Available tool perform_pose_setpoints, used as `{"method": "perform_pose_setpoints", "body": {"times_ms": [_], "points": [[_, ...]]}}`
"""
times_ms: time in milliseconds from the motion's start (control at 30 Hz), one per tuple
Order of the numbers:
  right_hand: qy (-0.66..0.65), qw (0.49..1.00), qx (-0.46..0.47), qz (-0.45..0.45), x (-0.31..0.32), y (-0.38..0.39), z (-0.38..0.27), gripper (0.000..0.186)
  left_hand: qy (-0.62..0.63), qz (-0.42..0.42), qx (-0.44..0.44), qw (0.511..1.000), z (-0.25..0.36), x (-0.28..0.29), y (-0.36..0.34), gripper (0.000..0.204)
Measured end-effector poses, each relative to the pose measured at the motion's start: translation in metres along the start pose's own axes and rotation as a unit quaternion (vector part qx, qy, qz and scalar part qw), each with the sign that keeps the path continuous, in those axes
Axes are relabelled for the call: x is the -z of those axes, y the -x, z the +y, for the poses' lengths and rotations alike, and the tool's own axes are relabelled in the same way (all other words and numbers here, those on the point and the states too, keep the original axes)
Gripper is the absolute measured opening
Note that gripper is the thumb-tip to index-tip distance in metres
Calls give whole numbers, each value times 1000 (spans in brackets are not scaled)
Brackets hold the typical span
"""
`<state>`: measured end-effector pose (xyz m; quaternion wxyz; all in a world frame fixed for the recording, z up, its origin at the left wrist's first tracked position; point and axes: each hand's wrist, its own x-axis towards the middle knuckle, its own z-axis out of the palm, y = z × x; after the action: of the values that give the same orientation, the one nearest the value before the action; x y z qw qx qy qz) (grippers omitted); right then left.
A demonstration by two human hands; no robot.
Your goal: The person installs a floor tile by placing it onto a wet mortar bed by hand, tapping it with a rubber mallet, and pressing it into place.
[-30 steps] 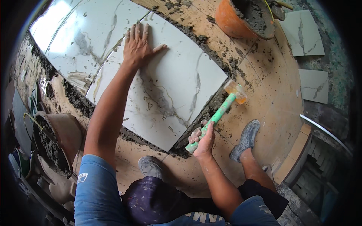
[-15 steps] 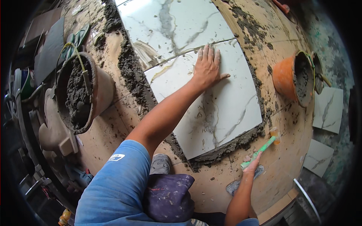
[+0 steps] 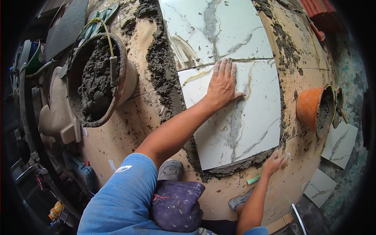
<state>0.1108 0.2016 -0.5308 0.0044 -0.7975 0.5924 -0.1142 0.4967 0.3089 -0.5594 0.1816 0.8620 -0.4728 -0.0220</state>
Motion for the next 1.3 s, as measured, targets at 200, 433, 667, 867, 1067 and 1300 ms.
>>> {"method": "perform_pose_setpoints", "body": {"times_ms": [200, 433, 667, 867, 1067, 1300], "points": [[26, 990, 133, -38, -46, -65, -88, 66, 27, 32, -11, 999, 10, -7, -6, 107], [14, 987, 162, 10, -50, -67, -107, 72, -31, 59, -28, 997, 1, -9, -5, 108], [-29, 991, 109, -78, -61, -42, -111, 85, -14, 41, -21, 999, 10, -9, -12, 106], [-25, 990, 123, -62, -67, -40, -105, 85, -51, 22, -23, 998, 13, -11, -10, 105], [-22, 991, 121, -44, -69, -39, -102, 85, -65, 10, -32, 997, 14, -14, -6, 104], [-10, 991, 127, -36, -67, -51, -119, 83, -43, 17, -29, 999, 7, 0, -13, 101]]}}
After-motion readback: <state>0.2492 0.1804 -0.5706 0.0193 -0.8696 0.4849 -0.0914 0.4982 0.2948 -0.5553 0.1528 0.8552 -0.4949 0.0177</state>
